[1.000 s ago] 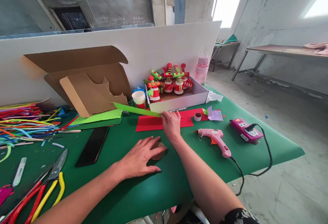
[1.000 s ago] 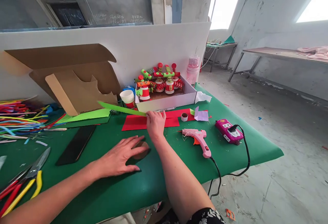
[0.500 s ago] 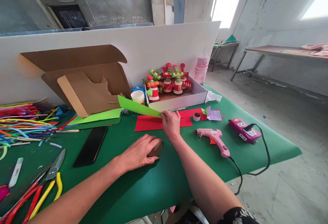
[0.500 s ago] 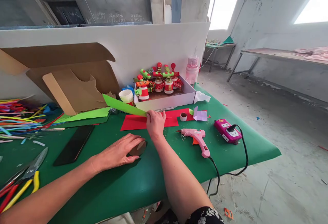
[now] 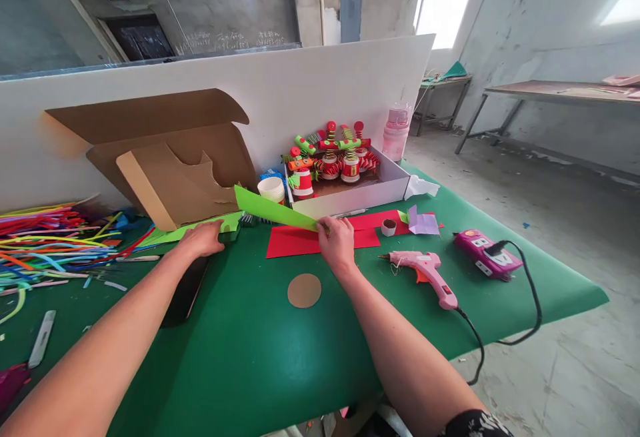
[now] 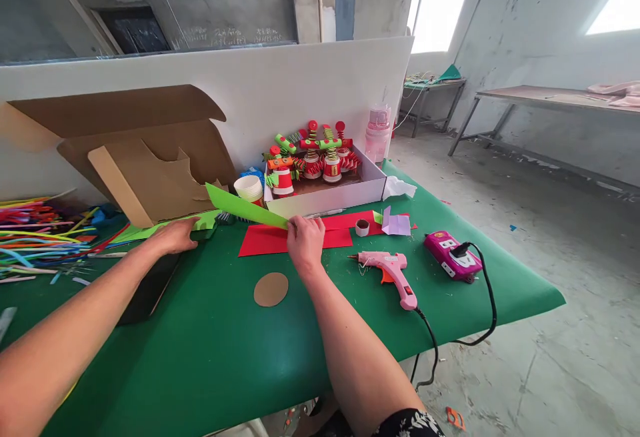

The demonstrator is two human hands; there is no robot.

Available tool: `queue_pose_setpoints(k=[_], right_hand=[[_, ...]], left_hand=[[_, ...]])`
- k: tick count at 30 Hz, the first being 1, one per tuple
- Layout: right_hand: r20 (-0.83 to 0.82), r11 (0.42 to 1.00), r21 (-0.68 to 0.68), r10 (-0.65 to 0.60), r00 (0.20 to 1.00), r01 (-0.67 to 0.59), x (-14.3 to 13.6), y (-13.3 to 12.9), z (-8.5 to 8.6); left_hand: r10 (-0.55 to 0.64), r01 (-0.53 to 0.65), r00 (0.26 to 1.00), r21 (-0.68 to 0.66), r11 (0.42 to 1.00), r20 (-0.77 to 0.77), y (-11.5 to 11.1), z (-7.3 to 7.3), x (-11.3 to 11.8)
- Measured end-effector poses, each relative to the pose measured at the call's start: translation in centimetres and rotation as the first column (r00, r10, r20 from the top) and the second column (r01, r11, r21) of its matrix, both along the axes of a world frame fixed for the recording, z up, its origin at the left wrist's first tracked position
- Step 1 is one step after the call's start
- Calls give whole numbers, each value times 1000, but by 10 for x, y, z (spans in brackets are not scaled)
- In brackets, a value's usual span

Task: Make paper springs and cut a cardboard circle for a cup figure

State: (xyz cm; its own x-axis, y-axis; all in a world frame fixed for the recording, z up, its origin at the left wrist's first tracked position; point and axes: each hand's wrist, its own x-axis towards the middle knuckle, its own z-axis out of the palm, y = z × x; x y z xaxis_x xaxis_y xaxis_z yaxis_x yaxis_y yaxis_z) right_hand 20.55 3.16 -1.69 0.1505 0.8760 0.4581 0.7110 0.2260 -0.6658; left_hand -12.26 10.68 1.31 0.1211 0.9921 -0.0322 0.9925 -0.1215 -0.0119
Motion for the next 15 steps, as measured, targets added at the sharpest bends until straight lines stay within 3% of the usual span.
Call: queue_pose_setpoints(k=[6,15], right_hand=[[19,1000,22,0,1000,-1,1,2,-1],[11,1000,-1,9,1000,-9,-1,0,2]], left_hand=[[89,-96,989,-55,994,-119,7,2,-6],[216,-228,967,-74,971,-134,6,17,-46]])
